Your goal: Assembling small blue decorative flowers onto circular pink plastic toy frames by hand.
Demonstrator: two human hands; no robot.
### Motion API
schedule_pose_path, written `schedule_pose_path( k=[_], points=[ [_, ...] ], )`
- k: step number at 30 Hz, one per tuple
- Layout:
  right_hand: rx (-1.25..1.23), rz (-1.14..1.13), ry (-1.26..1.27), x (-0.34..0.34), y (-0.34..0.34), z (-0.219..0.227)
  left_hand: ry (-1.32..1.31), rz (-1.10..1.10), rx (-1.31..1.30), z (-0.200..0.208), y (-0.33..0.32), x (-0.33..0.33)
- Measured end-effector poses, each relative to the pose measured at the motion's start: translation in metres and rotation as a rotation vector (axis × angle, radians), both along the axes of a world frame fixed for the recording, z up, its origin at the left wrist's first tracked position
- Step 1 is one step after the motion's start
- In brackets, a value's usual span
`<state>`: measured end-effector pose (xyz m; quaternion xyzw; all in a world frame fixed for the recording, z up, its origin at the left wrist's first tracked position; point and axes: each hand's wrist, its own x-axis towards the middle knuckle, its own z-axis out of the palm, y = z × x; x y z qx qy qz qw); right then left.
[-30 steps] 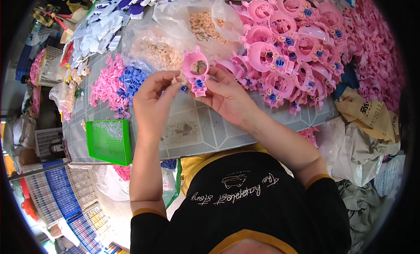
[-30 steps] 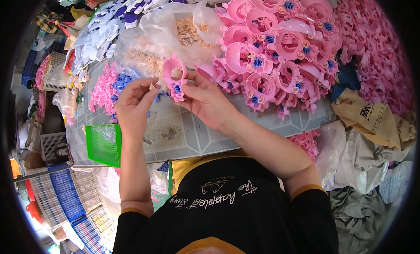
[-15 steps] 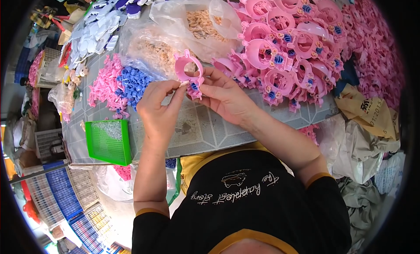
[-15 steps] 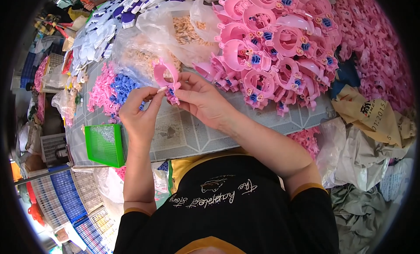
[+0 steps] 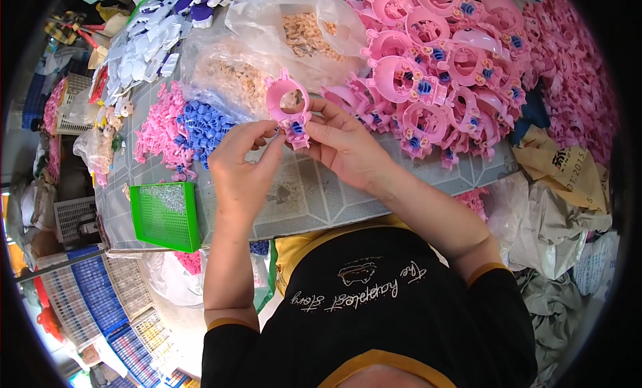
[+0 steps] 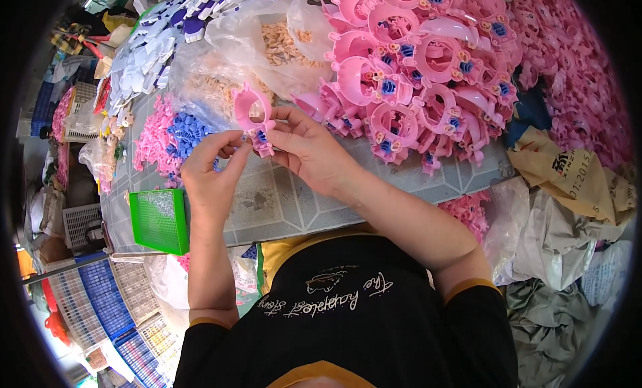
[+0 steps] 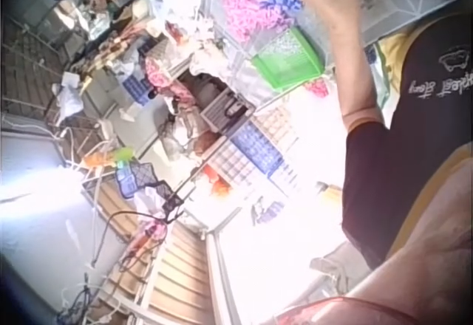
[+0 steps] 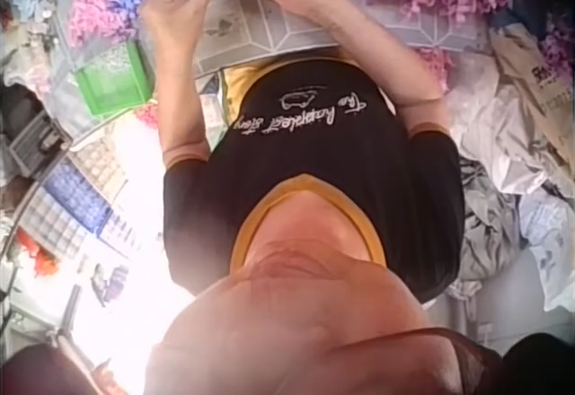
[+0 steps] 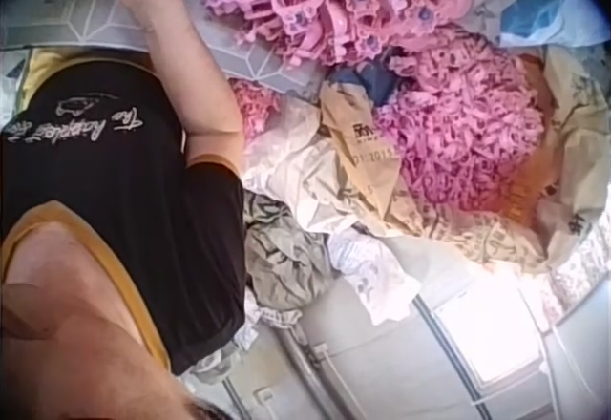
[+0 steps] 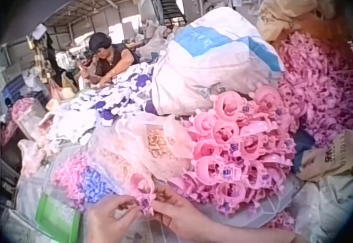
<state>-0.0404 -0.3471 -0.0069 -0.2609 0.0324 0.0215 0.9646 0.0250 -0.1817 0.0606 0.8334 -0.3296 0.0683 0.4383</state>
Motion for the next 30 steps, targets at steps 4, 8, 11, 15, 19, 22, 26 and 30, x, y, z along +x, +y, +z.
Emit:
schedule_pose_path(
  k=[4,8,11,15,19,22,26,30],
  points=[
    [-0.014,0.009,-0.029,-0.002,0.000,-0.001,0.022,-0.025,-0.013,-0.003,0.002,0.004],
    [-0.049,-0.006,-0.028,-0.003,0.001,-0.004,0.037,-0.016,-0.016,-0.007,-0.001,0.004],
    [-0.049,-0.009,-0.013,-0.002,0.001,-0.002,-0.151,-0.043,0.039,-0.008,-0.002,0.005],
    [-0.044,-0.002,-0.033,-0.002,-0.001,-0.002,-0.171,-0.064,0.070,-0.004,-0.005,0.005],
    [0.002,0.027,-0.006,0.000,-0.002,-0.008,-0.263,-0.115,0.245,0.006,-0.007,0.010],
    [0.067,0.033,0.064,0.002,0.000,-0.004,-0.151,-0.049,0.141,0.025,-0.026,0.019],
    [0.082,0.167,0.182,0.003,0.000,-0.006,-0.354,-0.123,0.129,0.019,-0.067,0.059],
    [0.081,0.228,0.228,0.005,-0.001,-0.009,-0.536,-0.196,0.359,-0.020,-0.108,0.126]
  ],
)
